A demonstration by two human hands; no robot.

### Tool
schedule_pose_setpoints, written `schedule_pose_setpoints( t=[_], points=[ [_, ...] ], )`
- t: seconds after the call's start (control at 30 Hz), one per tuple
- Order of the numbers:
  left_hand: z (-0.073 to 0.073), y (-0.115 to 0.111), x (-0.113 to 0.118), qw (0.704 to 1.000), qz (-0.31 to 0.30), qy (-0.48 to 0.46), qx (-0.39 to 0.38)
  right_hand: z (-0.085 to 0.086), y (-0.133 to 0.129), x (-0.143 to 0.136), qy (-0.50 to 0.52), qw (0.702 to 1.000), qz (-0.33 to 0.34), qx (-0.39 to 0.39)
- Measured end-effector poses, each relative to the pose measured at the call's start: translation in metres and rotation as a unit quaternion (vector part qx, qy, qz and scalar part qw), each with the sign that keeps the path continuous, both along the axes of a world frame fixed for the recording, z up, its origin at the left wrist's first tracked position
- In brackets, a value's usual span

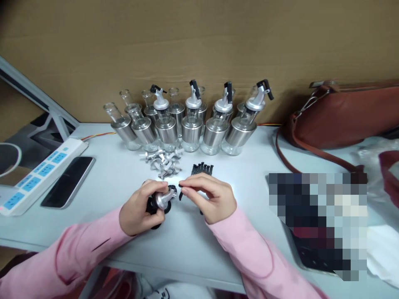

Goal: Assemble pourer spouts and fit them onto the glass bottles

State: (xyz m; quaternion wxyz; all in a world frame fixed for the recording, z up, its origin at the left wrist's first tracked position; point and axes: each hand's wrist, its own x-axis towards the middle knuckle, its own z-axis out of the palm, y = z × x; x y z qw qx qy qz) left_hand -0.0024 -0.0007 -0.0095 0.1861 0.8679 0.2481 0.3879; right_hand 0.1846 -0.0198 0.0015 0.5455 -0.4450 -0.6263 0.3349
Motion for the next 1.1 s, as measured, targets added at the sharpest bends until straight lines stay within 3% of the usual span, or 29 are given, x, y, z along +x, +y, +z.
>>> schedule_pose_setpoints(
  t=[0.33, 0.63, 0.9, 1.1],
  points=[
    [-0.002, 0.001, 0.002, 0.999, -0.015, 0.027, 0.018, -0.001, -0.005, -0.008, 0.049, 0.997, 0.000, -0.060],
    [0.002, 0.000, 0.002, 0.991, -0.010, 0.080, 0.109, 0.004, -0.009, -0.011, 0.144, 0.972, 0.021, -0.183],
    [0.005, -0.001, 0.002, 0.993, 0.014, 0.095, 0.074, 0.004, -0.009, -0.014, 0.159, 0.960, 0.020, -0.231],
    [0.004, -0.001, 0.000, 0.996, 0.029, 0.084, 0.029, -0.005, -0.012, -0.015, 0.064, 0.976, 0.057, -0.199]
  ],
)
